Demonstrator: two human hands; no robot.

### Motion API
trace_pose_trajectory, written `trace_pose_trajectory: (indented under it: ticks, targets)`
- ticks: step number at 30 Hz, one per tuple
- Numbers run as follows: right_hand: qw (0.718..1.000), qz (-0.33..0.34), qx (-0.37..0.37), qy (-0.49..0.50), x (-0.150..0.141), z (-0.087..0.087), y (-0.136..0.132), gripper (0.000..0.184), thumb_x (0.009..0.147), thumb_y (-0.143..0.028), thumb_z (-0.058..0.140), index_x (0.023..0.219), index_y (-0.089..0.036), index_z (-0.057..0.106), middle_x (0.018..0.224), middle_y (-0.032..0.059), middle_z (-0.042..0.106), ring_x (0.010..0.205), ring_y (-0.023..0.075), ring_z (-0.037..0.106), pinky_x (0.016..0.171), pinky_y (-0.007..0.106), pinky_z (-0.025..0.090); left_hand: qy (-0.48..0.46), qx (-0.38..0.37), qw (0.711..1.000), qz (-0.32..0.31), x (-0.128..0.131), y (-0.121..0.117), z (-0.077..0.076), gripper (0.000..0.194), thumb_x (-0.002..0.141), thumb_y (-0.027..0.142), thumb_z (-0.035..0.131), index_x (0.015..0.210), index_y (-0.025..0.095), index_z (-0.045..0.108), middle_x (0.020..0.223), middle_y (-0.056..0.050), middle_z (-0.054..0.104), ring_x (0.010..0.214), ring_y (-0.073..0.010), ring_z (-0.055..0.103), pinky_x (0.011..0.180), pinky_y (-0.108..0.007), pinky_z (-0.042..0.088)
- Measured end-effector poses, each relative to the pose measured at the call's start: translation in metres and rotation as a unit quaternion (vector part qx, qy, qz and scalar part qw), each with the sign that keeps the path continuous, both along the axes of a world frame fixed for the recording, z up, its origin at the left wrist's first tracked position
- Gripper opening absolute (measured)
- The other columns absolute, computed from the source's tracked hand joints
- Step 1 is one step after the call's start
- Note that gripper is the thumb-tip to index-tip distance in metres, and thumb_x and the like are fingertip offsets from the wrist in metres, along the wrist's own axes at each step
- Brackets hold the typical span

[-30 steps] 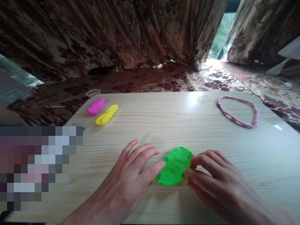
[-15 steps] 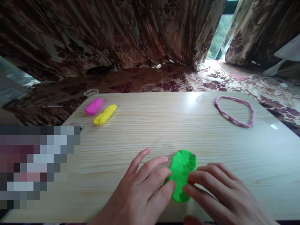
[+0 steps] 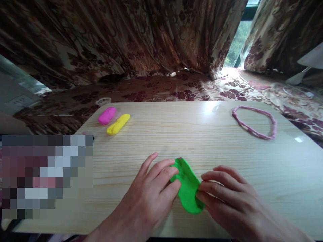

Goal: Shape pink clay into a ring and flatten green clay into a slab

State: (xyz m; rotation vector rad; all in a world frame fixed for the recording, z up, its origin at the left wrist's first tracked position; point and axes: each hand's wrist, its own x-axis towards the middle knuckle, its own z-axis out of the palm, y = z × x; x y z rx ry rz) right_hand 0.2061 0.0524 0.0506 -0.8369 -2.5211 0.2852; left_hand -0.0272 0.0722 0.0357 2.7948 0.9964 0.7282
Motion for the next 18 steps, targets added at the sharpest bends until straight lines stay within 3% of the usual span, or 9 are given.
trace_pose_trajectory:
  ticks: [8,13,18]
  targets:
    - [0.999,-0.035,0.018,-0.012,-0.004,-0.012,-0.008,0.018,0.085,-0.011,0.052,0.096,-0.018,0.064,0.091,0.0059,0.069,0.092,0.0197,0.060,0.083,0.038,0.048,0.050,-0.043,0.997,-0.038,0.003,0.001,0.002,0.023,0.085,0.012,0.050,0.099,0.024,0.064,0.104,0.000,0.064,0.113,-0.0179,0.051,0.111,-0.049,0.019]
    - [0.998,-0.062,0.026,-0.005,-0.011,-0.022,-0.007,0.013,0.084,-0.020,0.058,0.094,-0.018,0.065,0.082,0.0038,0.067,0.089,0.0197,0.059,0.081,0.037,0.048,0.044,-0.073,0.996,-0.032,0.004,0.001,-0.001,0.023,0.085,0.011,0.048,0.098,0.023,0.064,0.102,-0.001,0.064,0.104,-0.0163,0.054,0.111,-0.048,0.018]
    - [0.997,-0.074,0.011,0.005,-0.018,-0.026,-0.005,0.015,0.086,-0.013,0.054,0.087,-0.021,0.066,0.078,0.0011,0.064,0.086,0.0171,0.058,0.078,0.034,0.046,0.045,-0.071,0.996,-0.035,0.005,0.003,-0.002,0.024,0.085,0.010,0.048,0.096,0.024,0.064,0.100,0.000,0.064,0.103,-0.0163,0.054,0.111,-0.049,0.017]
